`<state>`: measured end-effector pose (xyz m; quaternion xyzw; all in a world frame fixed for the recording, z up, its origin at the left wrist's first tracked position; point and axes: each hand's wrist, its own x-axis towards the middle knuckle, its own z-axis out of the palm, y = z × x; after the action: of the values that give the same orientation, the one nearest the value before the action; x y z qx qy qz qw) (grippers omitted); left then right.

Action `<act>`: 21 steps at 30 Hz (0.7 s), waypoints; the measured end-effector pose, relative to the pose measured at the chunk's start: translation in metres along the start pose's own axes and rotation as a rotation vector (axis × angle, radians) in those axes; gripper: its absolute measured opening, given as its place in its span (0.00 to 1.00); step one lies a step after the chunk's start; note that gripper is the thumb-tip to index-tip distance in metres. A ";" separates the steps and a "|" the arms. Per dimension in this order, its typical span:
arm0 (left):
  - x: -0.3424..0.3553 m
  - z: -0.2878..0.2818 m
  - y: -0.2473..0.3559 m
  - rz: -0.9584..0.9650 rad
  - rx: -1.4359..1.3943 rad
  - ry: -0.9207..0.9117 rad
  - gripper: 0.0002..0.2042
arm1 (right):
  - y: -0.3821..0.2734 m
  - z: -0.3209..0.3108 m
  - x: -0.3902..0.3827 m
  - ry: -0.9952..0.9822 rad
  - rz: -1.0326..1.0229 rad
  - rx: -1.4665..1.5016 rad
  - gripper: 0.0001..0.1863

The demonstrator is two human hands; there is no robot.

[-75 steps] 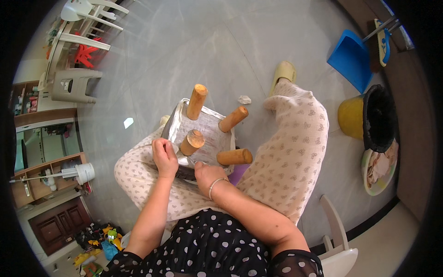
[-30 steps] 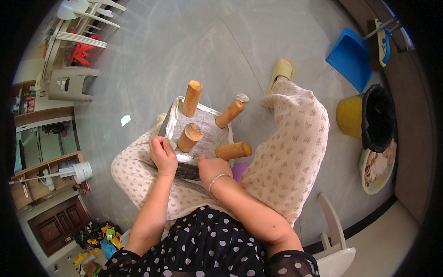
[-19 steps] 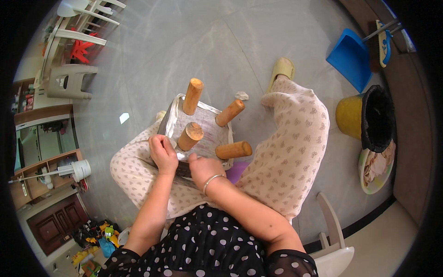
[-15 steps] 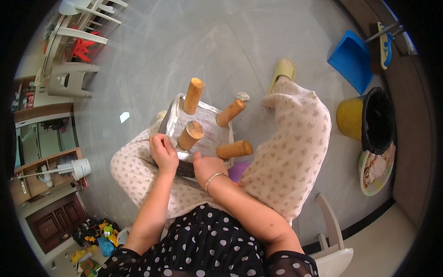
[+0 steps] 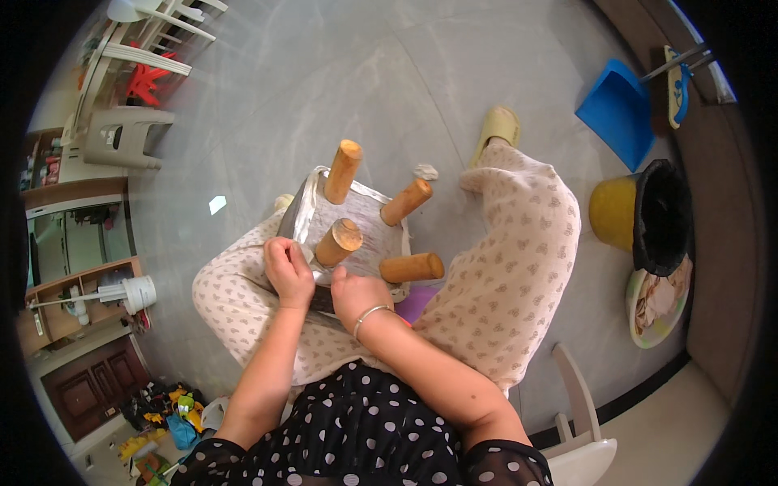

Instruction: The person uses a knife to trim and scrape the bottom of the wooden legs and the fabric edges of a small upholstered stool.

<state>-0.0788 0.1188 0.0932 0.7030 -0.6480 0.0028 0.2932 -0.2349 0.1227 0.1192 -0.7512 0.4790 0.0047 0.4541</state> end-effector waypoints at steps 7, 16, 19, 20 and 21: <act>-0.005 -0.003 -0.003 -0.029 -0.017 -0.014 0.04 | 0.012 0.004 0.004 -0.068 -0.029 -0.011 0.08; -0.001 -0.003 0.001 -0.004 0.011 0.005 0.04 | 0.011 0.014 0.005 0.037 -0.044 -0.061 0.08; -0.004 -0.005 0.002 -0.025 0.014 -0.022 0.04 | 0.020 0.025 0.005 0.085 -0.053 -0.009 0.09; -0.003 -0.005 0.002 -0.029 0.004 -0.029 0.04 | 0.022 0.027 0.005 0.093 -0.050 -0.006 0.10; -0.003 -0.005 0.002 -0.016 -0.008 -0.024 0.04 | 0.025 0.030 0.005 0.111 -0.051 0.012 0.11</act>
<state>-0.0794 0.1238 0.0967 0.7068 -0.6460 -0.0107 0.2881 -0.2375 0.1366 0.0826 -0.7597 0.4840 -0.0516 0.4312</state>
